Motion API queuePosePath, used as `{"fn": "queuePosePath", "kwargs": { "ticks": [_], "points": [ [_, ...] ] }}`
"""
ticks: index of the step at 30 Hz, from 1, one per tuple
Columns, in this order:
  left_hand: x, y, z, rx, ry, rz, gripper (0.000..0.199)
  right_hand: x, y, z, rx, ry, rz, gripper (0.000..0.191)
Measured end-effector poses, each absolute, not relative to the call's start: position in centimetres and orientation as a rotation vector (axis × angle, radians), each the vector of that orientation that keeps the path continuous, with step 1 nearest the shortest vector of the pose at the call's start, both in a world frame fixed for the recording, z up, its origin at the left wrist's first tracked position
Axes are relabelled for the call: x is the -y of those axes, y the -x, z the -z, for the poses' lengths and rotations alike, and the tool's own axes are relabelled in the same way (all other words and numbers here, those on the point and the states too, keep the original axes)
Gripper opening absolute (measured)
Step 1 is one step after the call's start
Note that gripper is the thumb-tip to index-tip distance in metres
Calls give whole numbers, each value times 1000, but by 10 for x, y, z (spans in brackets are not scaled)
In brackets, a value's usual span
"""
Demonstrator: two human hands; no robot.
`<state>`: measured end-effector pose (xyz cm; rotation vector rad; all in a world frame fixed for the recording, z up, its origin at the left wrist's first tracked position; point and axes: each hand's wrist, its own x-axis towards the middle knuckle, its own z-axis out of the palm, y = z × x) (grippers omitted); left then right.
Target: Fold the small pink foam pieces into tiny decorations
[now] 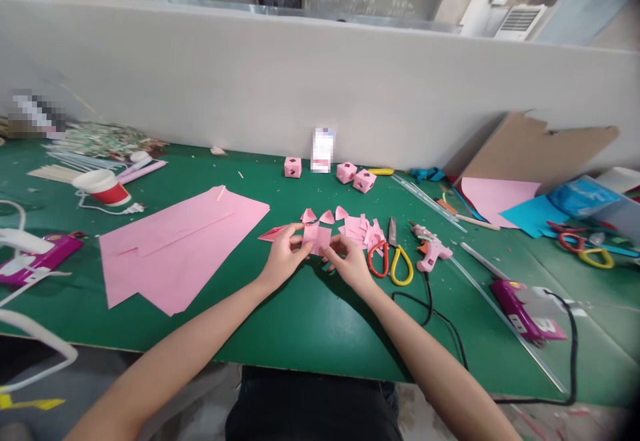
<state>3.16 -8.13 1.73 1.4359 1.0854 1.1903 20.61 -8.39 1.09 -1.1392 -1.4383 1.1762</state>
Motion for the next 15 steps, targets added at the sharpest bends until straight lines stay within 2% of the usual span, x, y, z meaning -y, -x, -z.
{"fn": "queuePosePath", "kwargs": {
  "ticks": [5,10,15],
  "points": [
    [87,-36,-21,-1057,-1410,-1175,40,84,-207,-11,1383,1058,-1130,29],
    [86,-35,-22,-1069,-1378,-1184,42,84,-207,-12,1370,1036,-1139,40],
    [84,-31,-21,-1132,-1578,-1085,43,81,-212,-22,1193,1034,-1254,43]
  ]
}}
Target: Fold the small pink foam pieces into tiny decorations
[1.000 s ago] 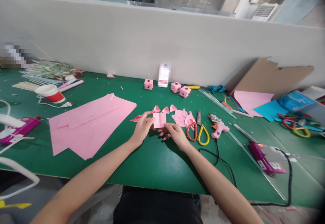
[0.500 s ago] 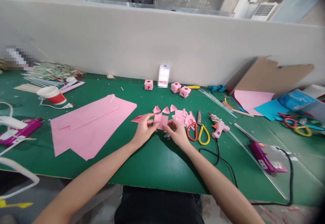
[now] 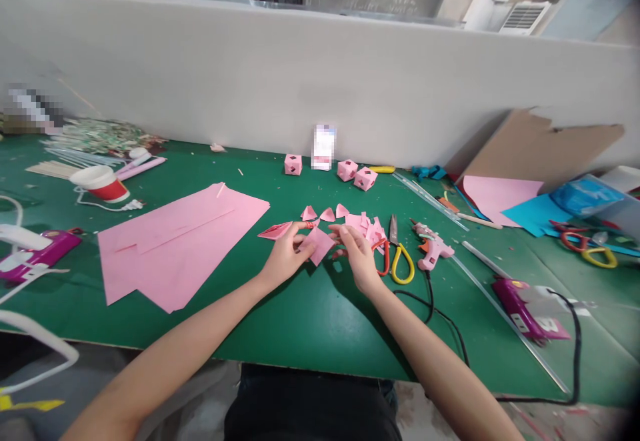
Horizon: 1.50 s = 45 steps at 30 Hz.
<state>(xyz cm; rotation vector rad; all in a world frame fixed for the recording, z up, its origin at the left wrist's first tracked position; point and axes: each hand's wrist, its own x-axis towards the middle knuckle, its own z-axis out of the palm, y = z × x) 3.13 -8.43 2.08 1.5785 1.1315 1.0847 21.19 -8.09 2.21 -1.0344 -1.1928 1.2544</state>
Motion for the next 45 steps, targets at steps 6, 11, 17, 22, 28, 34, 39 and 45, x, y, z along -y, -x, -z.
{"fn": "queuePosePath", "kwargs": {
  "ticks": [6,11,17,22,28,34,39,45],
  "points": [
    [90,-33,-24,-1119,-1874,-957,47,77,-216,-21,1260,1105,-1323,40],
    [86,-33,-22,-1070,-1614,-996,47,81,-214,-22,1306,1049,-1371,32],
    [78,-30,-24,-1028,-1383,-1037,58,81,-215,-28,1325,1029,-1492,30],
    [79,-27,-26,-1024,-1442,-1034,61,81,-217,-26,1382,987,-1548,32],
    [81,-27,-28,-1028,-1453,-1038,65,77,-220,-21,1381,1042,-1514,36],
    [82,-29,-36,-982,-1350,-1082,51,75,-220,-19,1213,1071,-1455,38],
    [84,-30,-37,-972,-1327,-1111,51,77,-217,-23,1198,1067,-1421,37],
    [87,-31,-40,-955,-1301,-1099,52,77,-218,-21,1188,1059,-1406,32]
  ]
}}
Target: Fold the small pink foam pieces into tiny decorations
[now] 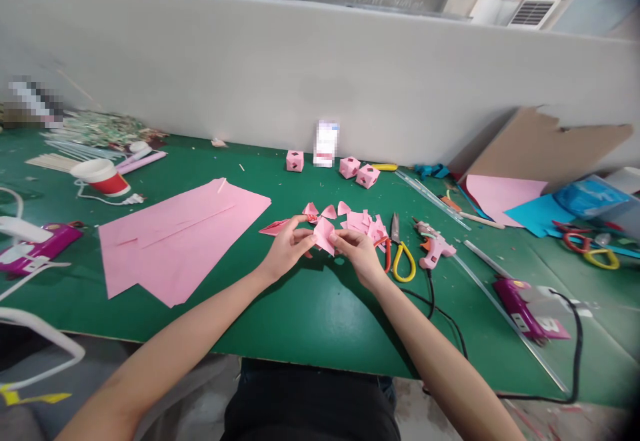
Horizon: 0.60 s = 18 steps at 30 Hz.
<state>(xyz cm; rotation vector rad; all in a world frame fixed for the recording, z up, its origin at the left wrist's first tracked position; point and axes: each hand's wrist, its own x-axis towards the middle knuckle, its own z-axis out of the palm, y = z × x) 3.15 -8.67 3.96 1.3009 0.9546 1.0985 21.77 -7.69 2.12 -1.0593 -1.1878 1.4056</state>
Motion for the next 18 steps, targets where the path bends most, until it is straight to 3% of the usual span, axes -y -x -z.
{"fn": "queuePosePath", "kwargs": {
  "ticks": [18],
  "points": [
    [87,-32,-39,-980,-1313,-1084,53,76,-217,-20,1225,1087,-1336,33]
  ]
}}
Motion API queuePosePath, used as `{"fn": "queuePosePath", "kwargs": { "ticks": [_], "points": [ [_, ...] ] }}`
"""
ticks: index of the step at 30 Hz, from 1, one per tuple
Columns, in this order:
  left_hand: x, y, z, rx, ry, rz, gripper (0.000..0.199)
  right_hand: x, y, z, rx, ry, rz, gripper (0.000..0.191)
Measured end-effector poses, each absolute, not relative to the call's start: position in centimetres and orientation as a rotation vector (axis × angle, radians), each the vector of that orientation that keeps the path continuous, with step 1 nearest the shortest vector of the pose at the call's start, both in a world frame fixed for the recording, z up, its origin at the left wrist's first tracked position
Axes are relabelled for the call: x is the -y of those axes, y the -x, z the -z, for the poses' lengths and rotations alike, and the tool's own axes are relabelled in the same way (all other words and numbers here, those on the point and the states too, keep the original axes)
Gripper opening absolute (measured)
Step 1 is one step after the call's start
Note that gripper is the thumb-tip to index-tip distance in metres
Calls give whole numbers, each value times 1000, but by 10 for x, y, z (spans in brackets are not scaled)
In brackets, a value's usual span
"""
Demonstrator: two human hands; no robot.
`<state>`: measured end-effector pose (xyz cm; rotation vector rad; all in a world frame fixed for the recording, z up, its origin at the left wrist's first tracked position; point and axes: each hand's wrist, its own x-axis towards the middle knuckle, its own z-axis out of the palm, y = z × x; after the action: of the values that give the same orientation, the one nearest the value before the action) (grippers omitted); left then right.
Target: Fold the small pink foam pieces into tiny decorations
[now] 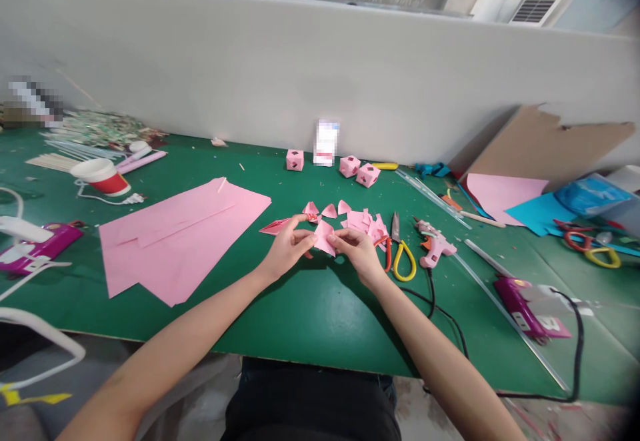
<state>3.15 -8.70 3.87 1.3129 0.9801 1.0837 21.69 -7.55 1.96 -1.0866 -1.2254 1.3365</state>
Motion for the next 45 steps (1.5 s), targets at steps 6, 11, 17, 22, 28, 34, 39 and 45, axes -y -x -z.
{"fn": "queuePosePath", "kwargs": {
  "ticks": [6,11,17,22,28,34,39,45],
  "points": [
    [88,-32,-40,-991,-1324,-1076,52,77,-217,-19,1224,1088,-1356,33],
    [87,-32,-39,-999,-1332,-1058,52,77,-218,-17,1238,1085,-1353,33],
    [83,-29,-32,-1028,-1367,-1064,52,76,-216,-16,1299,1092,-1332,36],
    [80,-28,-25,-1091,-1450,-1048,54,77,-214,-16,1369,1107,-1292,35],
    [81,-28,-26,-1138,-1574,-1042,56,77,-214,-15,1386,1092,-1309,32],
    [82,-27,-28,-1101,-1554,-1060,57,77,-217,-18,1363,1076,-1381,30],
    [82,-28,-29,-1078,-1530,-1047,56,76,-219,-22,1349,1065,-1469,32],
    [81,-28,-27,-1103,-1541,-1042,55,77,-217,-21,1341,1053,-1468,34]
  ]
}}
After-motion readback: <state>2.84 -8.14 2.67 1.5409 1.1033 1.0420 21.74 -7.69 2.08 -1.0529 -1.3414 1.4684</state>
